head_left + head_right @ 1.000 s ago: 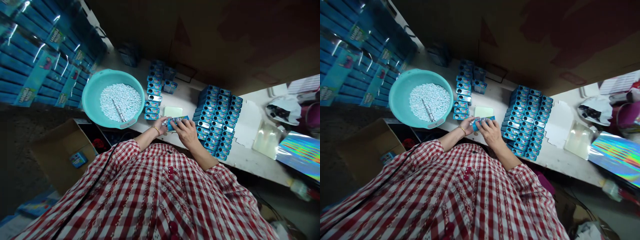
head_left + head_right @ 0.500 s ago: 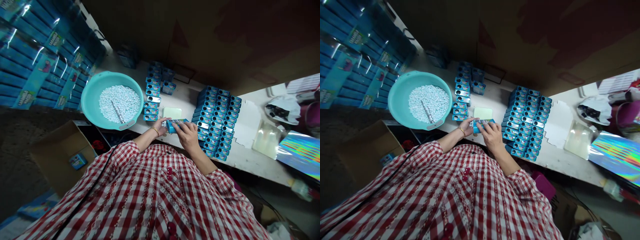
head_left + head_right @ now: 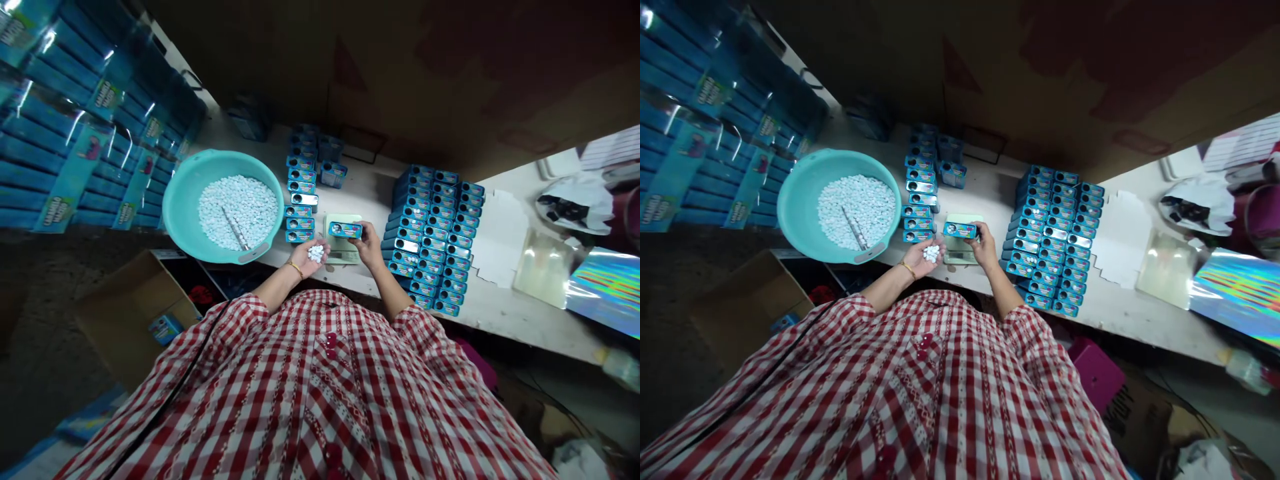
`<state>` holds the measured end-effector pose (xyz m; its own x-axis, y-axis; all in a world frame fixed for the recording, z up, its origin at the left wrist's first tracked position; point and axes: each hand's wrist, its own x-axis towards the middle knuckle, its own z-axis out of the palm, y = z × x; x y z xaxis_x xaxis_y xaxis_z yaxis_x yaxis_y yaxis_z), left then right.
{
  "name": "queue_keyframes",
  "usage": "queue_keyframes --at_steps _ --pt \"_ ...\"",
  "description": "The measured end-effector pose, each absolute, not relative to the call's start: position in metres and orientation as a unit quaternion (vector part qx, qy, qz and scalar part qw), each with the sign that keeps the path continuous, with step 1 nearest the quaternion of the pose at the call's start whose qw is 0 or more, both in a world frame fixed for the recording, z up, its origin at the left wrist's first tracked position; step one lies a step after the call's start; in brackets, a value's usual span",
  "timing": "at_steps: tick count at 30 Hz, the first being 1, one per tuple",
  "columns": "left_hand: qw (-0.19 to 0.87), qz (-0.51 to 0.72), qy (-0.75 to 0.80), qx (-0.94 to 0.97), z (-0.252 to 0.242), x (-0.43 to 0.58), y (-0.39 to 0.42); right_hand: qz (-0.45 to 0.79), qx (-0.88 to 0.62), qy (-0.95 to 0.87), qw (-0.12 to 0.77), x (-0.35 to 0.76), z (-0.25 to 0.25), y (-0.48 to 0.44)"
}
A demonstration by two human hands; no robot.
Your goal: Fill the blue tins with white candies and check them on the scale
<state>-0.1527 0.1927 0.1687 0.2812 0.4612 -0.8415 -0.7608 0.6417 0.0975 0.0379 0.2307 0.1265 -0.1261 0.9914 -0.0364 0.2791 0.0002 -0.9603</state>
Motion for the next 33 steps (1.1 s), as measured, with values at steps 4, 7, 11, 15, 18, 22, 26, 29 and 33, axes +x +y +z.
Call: queue_keyframes --at_steps 4,7,11,15,18,22,26,29,33 --pt "0.765 0.387 0.481 -0.182 0.173 -0.169 0.174 0.509 -0.533 -0.575 0.356 0.041 0.108 0.236" --pt "0.758 0.386 0.488 -0.196 0.175 -0.175 0.16 0.418 -0.536 -0.653 0.334 0.05 0.124 0.219" --pt "0.77 0.377 0.476 -0.197 0.171 -0.173 0.147 0.267 -0.474 -0.808 0.227 0.026 0.166 0.177" --pt "0.809 0.331 0.447 -0.188 0.165 -0.169 0.138 0.283 -0.316 -0.905 0.032 -0.02 0.189 0.148" --pt "0.821 0.307 0.444 -0.186 0.162 -0.17 0.132 0.28 -0.294 -0.913 -0.027 -0.033 0.191 0.144" --pt "0.823 0.293 0.452 -0.182 0.16 -0.173 0.129 0.277 -0.28 -0.918 -0.054 -0.031 0.191 0.146" --pt "0.814 0.297 0.465 -0.181 0.16 -0.173 0.129 0.268 -0.281 -0.919 -0.068 -0.033 0.194 0.145" --pt "0.811 0.294 0.471 -0.184 0.161 -0.172 0.131 0.286 -0.274 -0.917 -0.046 -0.032 0.195 0.145" --pt "0.822 0.288 0.458 -0.178 0.164 -0.172 0.132 0.311 -0.275 -0.91 -0.016 -0.031 0.189 0.144"
